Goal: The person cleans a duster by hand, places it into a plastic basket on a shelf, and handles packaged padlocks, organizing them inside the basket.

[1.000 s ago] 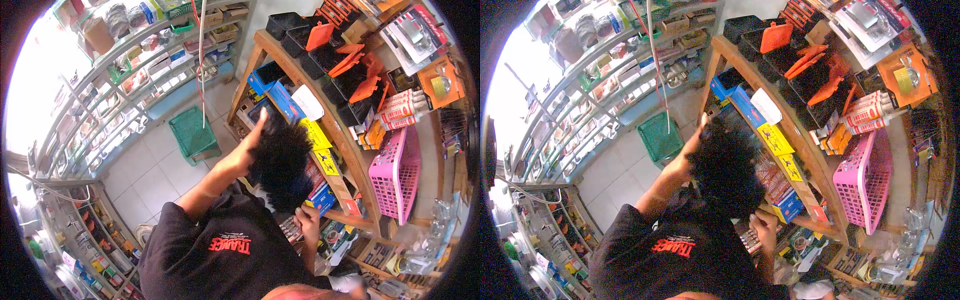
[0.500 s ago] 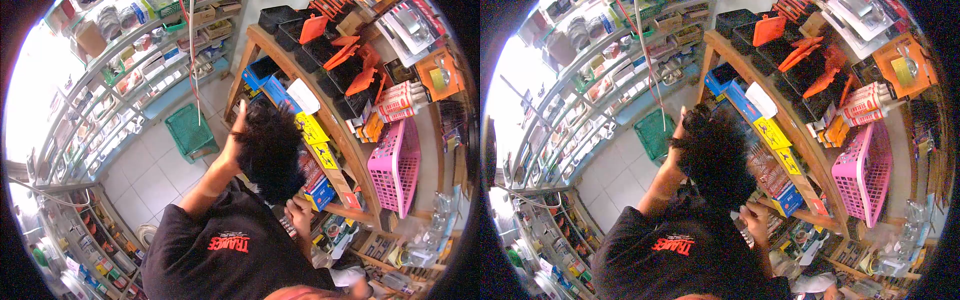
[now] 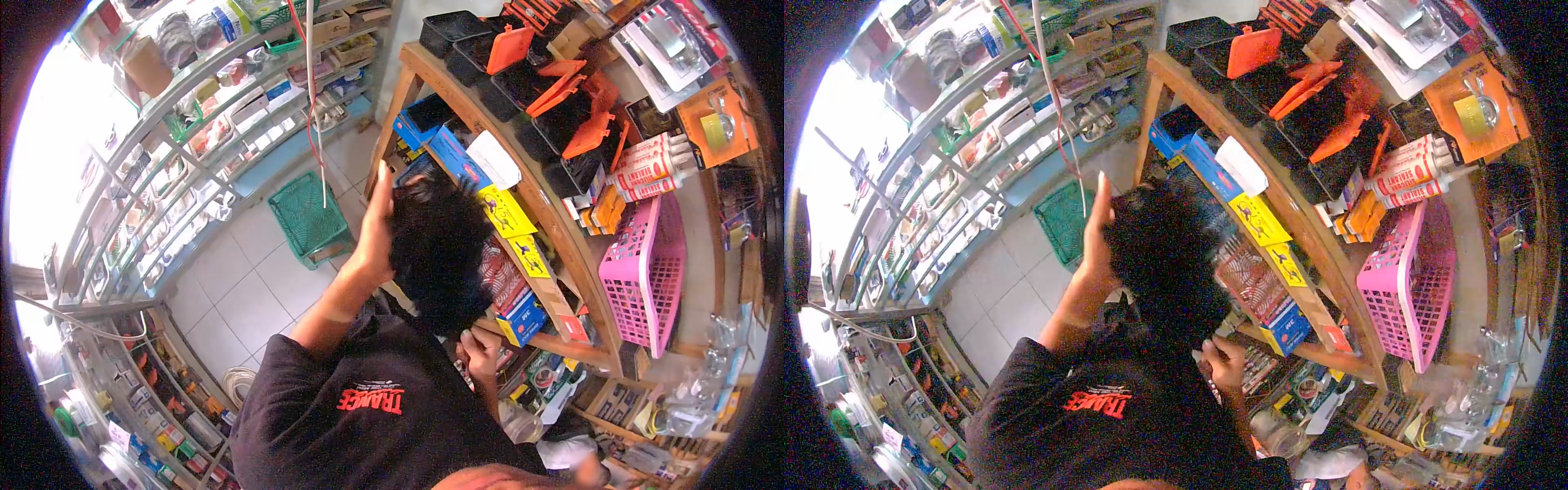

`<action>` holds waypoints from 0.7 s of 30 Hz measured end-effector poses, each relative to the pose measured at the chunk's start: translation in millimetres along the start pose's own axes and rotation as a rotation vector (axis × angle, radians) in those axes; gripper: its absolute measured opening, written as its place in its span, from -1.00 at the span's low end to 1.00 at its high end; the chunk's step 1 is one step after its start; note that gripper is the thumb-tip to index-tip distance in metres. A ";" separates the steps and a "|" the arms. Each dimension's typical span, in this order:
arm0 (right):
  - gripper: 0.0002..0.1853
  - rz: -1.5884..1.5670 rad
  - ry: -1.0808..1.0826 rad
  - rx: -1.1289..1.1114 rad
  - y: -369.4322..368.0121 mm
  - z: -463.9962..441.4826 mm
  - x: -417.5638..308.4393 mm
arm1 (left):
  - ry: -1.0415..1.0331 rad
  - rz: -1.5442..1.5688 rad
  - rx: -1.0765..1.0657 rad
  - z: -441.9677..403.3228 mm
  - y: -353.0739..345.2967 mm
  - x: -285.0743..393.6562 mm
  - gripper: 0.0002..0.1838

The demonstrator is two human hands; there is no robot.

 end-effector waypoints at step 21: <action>-0.68 0.166 0.028 -0.253 0.9 8.5 -15.6 | -0.072 -0.047 -0.035 7.9 -13.0 7.7 -0.24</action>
Point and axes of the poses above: each hand's wrist, its own z-axis away from the middle knuckle, its own y-axis out of the back of the hand, x = y × z, the point moved 4 cm from there along -z, towards the middle knuckle, and after that the axes turned 11 degrees about x, right-handed, at the moved point
